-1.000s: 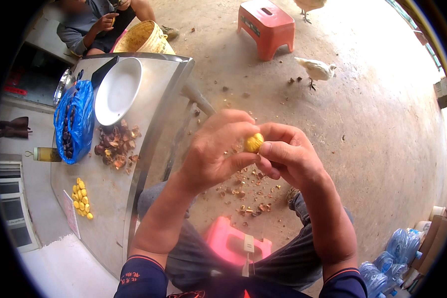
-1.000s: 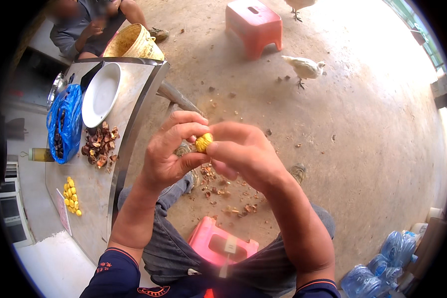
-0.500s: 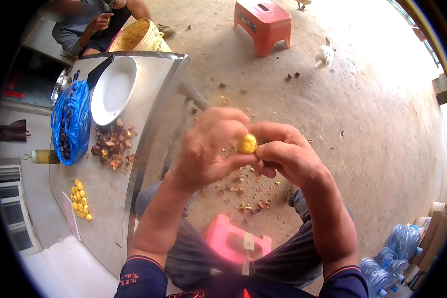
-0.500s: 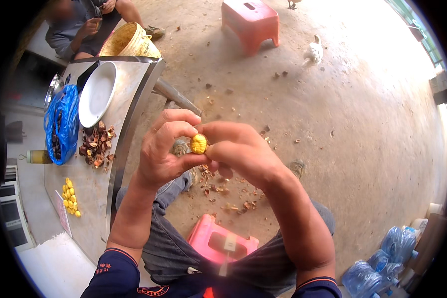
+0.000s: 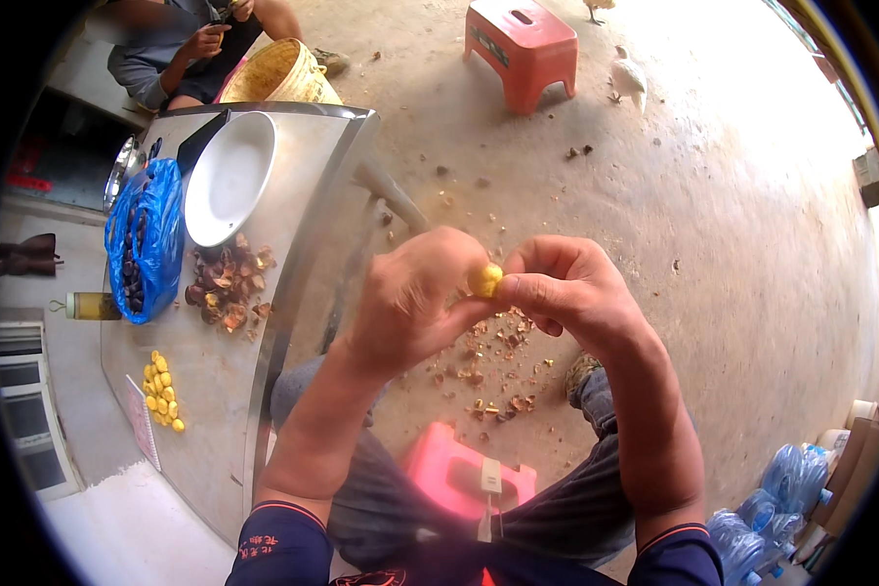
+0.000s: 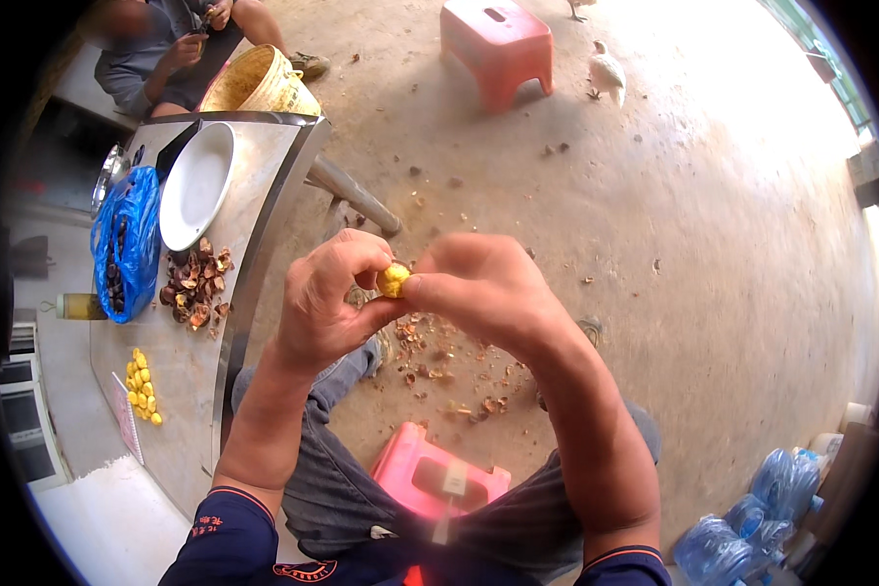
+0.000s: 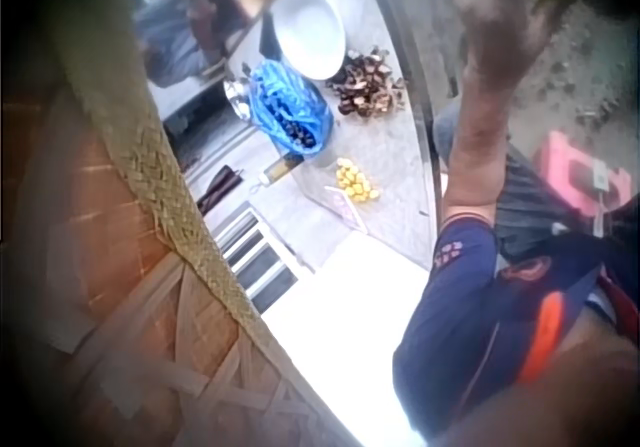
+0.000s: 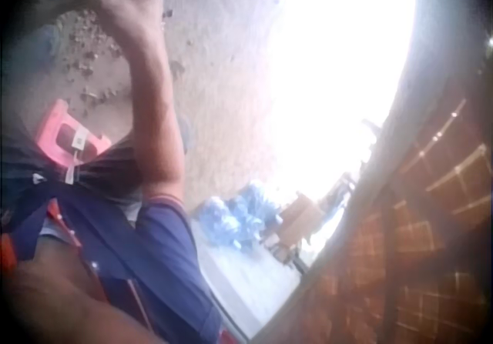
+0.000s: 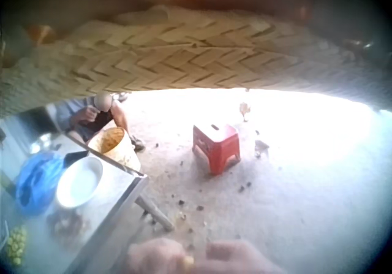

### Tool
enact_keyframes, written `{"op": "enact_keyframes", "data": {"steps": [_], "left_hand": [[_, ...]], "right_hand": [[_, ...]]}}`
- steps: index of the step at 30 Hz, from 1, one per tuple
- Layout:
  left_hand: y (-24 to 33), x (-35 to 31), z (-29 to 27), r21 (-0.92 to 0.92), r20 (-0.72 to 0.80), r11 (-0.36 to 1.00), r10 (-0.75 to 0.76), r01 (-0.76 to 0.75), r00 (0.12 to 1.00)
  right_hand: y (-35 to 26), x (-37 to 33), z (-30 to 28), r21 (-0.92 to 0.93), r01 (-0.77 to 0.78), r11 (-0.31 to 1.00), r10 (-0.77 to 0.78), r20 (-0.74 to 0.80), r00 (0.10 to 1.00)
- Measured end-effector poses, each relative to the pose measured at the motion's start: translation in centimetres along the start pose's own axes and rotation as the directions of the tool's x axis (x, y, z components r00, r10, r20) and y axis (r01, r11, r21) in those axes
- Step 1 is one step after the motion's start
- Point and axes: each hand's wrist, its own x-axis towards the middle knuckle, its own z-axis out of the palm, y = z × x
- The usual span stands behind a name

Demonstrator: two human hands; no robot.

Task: The person sits at a low table and peels small yellow nuts by hand, removing the outer shell and placing the peeled kernels into a white bowl. Shells accumulate on the table and floor as the person continues peeling one at a time.

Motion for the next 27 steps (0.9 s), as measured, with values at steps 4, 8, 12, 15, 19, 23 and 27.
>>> {"op": "enact_keyframes", "data": {"steps": [4, 8, 12, 15, 19, 23, 27], "left_hand": [[0.2, -0.1, 0.0, 0.017, 0.022, 1.0, -0.006, 0.005, 1.0], [0.4, 0.0, 0.2, 0.038, 0.055, 0.999, 0.013, -0.015, 0.998], [0.4, 0.1, 0.1, 0.039, 0.109, 0.999, 0.017, -0.022, 0.994], [0.0, -0.2, 0.3, -0.037, 0.088, 0.999, -0.007, 0.011, 0.996], [0.6, -0.2, -0.3, -0.199, 0.133, 0.963, -0.156, 0.18, 0.979], [0.7, -0.4, -0.2, -0.337, 0.045, 0.918, -0.205, 0.208, 0.978], [0.1, -0.5, -0.4, -0.225, 0.05, 0.966, -0.115, 0.123, 0.992]], "right_hand": [[-0.4, -0.1, 0.1, -0.025, -0.017, 1.0, 0.016, -0.023, 1.0], [-0.9, -0.2, -0.4, -0.154, -0.118, 0.981, 0.112, -0.044, 0.993], [-0.4, 0.0, -0.3, -0.14, -0.097, 0.985, 0.092, -0.038, 0.995], [-0.4, -0.1, -0.3, -0.134, -0.084, 0.987, 0.081, -0.032, 0.996], [-0.1, -0.1, -0.1, -0.091, -0.025, 0.996, 0.017, -0.078, 0.997], [-0.9, -0.1, 0.7, -0.008, -0.044, 0.999, 0.043, -0.135, 0.99], [0.3, 0.2, -0.1, -0.014, 0.048, 0.999, -0.049, -0.031, 0.998]]}}
